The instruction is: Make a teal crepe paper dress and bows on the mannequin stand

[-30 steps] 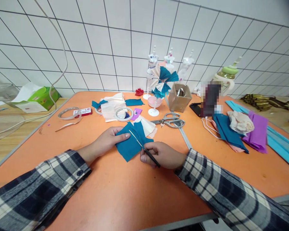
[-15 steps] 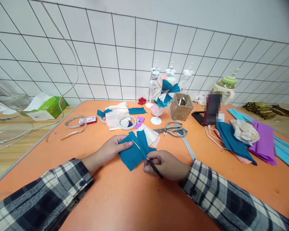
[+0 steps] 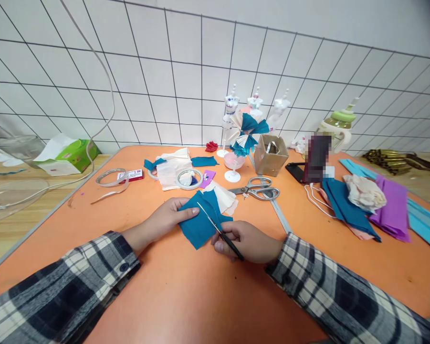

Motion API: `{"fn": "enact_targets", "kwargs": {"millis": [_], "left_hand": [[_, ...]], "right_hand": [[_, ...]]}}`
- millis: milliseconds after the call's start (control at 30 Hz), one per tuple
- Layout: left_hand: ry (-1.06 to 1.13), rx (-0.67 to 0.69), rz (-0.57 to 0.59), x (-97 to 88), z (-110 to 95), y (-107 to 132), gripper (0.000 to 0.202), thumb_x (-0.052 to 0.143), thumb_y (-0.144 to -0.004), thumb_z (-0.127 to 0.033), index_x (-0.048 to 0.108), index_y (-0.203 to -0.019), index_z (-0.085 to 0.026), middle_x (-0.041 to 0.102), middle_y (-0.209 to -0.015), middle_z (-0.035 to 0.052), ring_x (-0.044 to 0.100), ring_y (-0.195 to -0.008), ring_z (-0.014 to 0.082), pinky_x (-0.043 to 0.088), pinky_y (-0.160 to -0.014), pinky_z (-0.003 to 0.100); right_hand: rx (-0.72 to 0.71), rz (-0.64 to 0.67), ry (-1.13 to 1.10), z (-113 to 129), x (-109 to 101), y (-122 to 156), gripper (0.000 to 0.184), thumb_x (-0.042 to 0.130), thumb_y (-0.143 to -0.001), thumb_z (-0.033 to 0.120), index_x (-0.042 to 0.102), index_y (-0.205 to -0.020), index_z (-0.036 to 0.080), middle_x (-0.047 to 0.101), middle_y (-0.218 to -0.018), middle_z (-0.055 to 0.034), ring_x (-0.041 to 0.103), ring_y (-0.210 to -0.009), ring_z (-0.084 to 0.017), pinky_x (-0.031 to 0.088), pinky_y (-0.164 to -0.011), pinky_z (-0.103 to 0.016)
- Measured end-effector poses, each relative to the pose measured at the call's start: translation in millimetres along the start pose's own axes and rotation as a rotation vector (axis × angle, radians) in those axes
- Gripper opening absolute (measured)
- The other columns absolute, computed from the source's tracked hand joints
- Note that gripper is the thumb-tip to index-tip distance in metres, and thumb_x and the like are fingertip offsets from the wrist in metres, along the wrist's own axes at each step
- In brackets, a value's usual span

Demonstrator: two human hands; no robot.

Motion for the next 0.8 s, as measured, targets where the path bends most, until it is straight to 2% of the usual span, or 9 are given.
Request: {"fn": "enact_targets", "kwargs": {"millis": [200, 367, 533, 800], "left_hand": [[-0.002, 0.0, 0.016, 1.5, 1.0, -0.2, 0.032, 0.079, -0.075, -0.044, 0.074, -0.085, -0.014, 0.078, -0.08, 0.0053, 0.069, -0.066, 0.0186, 0.053, -0.063, 0.026], [-0.014, 0.003, 0.018, 1.4, 0.7, -0.4, 0.034, 0.079, -0.075, -0.044, 0.074, -0.088, -0.014, 0.079, -0.085, 0.0073, 0.07, -0.068, 0.0195, 0.053, -0.064, 0.026], [0.017, -0.005, 0.003, 0.4, 2.6, -0.5, 0.035, 0.079, -0.075, -0.045, 0.074, -0.091, -0.014, 0.079, -0.087, 0.0079, 0.071, -0.071, 0.0204, 0.054, -0.066, 0.028], [-0.006, 0.007, -0.005, -0.9, 2.2, -0.4, 0.037, 0.076, -0.077, -0.046, 0.073, -0.094, -0.013, 0.079, -0.091, 0.009, 0.072, -0.076, 0.0226, 0.055, -0.071, 0.03]], "right_hand": [[-0.018, -0.021, 0.08, -2.0, -2.1, -0.3, 0.038, 0.074, -0.075, 0.051, 0.06, -0.087, 0.018, 0.053, -0.068, 0.0033, 0.047, -0.06, -0.01, 0.039, -0.056, -0.022], [-0.042, -0.003, 0.038, -1.2, -0.4, -1.1, 0.033, 0.072, -0.078, 0.048, 0.057, -0.084, 0.019, 0.047, -0.059, 0.0064, 0.041, -0.054, -0.009, 0.036, -0.053, -0.022], [-0.027, -0.001, 0.087, -1.3, -1.6, -0.5, 0.031, 0.073, -0.077, 0.045, 0.056, -0.081, 0.019, 0.044, -0.057, 0.0074, 0.037, -0.052, -0.008, 0.03, -0.05, -0.021], [-0.005, -0.02, 0.141, -3.0, -4.3, -0.4, 0.031, 0.069, -0.08, 0.049, 0.061, -0.085, 0.019, 0.047, -0.06, 0.0054, 0.041, -0.054, -0.01, 0.034, -0.052, -0.022]]}}
Point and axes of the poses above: each hand's wrist, its own y-axis away from the middle knuckle, its own x-axis out of the palm, z = x × y, the point moved 6 cm from there along -y, towards the middle knuckle
